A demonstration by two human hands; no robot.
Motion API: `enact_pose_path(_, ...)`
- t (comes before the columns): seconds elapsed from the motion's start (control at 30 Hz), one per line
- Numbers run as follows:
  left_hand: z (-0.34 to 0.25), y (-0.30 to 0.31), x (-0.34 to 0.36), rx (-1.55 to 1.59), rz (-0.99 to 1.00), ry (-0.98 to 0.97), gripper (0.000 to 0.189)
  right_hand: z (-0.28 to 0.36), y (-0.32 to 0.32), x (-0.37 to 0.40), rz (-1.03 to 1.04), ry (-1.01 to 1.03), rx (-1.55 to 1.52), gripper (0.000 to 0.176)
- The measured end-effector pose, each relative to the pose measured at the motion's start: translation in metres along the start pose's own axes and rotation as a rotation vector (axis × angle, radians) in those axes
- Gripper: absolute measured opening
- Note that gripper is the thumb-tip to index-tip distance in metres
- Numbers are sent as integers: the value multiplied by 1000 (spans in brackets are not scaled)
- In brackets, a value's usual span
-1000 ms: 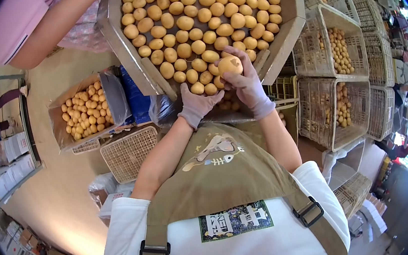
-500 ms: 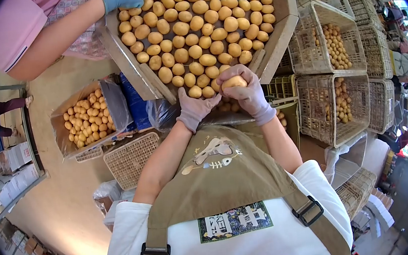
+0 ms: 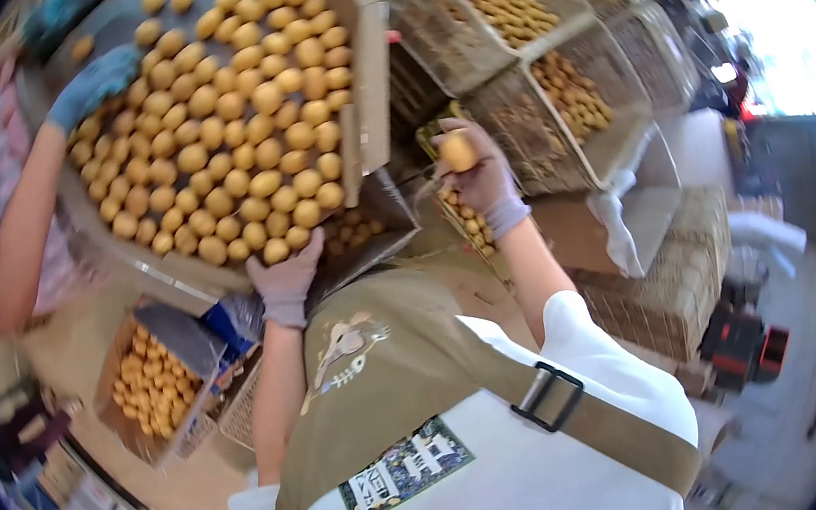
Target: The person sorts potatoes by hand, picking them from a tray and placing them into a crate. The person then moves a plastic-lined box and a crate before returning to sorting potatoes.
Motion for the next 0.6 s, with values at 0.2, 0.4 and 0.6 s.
enact_pose_path(0.2,12,-15,5,-122,-107,-94,73,87,308,114,-1112,712,-638,37)
enact_pose_path(0.4,2,-8,1,-302,72,-71,72,40,261,59,-608,410,-293,29)
enact_pose_path(0.6,0,3,4,-293,-89,-138,51,21,71,9,-436,301,525,32)
Point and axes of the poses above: each hand's wrist, its own x-axis away from the middle knuckle, its own y-axis out of the back of the hand, z = x × y, the point moved 6 cm from there along -x, towards the middle knuckle, and after that the axes turned 9 degrees about x, right-handed, at the moved point
